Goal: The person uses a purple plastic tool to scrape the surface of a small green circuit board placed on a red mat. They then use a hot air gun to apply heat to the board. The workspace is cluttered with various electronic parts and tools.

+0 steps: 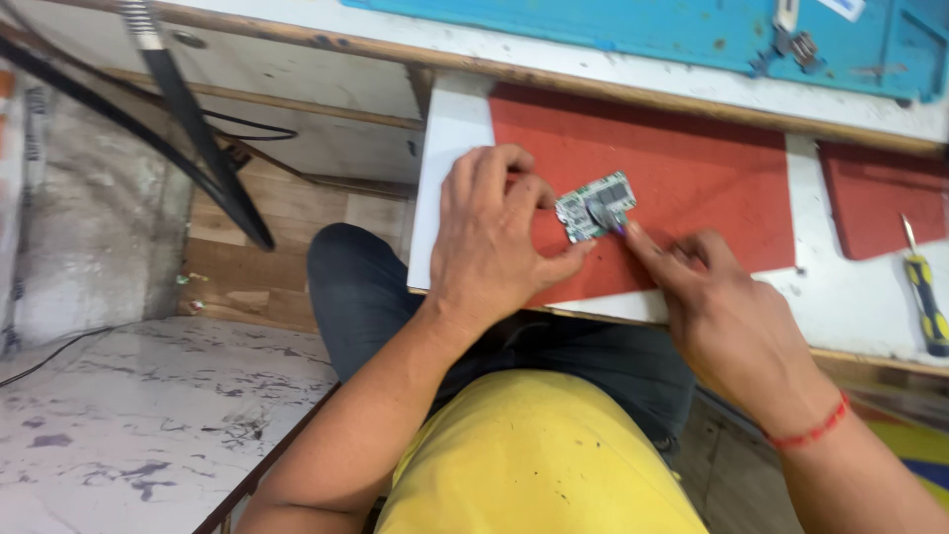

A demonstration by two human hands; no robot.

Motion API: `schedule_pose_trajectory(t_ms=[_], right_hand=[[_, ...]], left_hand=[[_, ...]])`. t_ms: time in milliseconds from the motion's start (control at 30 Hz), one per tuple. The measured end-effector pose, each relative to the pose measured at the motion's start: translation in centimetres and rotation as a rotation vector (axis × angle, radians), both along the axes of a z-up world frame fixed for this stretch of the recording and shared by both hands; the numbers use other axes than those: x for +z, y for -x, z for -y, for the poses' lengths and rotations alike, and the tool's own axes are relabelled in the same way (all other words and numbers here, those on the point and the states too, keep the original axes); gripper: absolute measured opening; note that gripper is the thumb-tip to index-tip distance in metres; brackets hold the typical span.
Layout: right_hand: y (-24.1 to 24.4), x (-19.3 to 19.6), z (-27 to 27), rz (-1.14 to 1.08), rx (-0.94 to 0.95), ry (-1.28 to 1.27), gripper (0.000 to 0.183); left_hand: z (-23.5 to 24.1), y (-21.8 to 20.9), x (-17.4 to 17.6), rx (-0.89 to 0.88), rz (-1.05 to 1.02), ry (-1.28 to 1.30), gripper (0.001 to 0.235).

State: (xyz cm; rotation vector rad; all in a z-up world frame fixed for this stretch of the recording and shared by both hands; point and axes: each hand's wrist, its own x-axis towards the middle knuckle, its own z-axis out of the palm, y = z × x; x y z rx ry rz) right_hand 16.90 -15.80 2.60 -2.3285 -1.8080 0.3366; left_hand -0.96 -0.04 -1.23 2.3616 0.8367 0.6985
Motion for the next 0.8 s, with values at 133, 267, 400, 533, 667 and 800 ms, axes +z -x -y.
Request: schedule_pose_trajectory(t_ms=[133,267,400,533,667,800], right_hand=[[-0.2,-0.1,-0.8,0.04,-0.044,-0.022,0.066],[1.1,-0.1,-1.7,-0.023,0.068,0.031,0.06],[0.3,0.3,-2.1,0.042,-0.05,0.034,0.058],[1.5,0.4,-1.7,-0.018,0.004,0.05,0.064],[2.1,-0.9,-3.2,-0.002,0.015,0.128,0.064],[1.1,0.1,-2.0,-0.011,0.001,0.012,0.062]], left_hand=[[0.0,-0.1,-0.1,0.022,0.013,-0.022,0.048],[0.0,0.0,-0.1,0.028,0.057,-0.012,0.055],[-0.1,0.1,-0.2,0.045,0.097,0.064,0.061],[-0.3,0.2,0.3,0.043,0.111,0.102,0.067],[-0.4,0.2,0.4,0.056,0.102,0.088,0.064],[-0.7,0.0,0.6,0.038,0.113,0.105,0.065]])
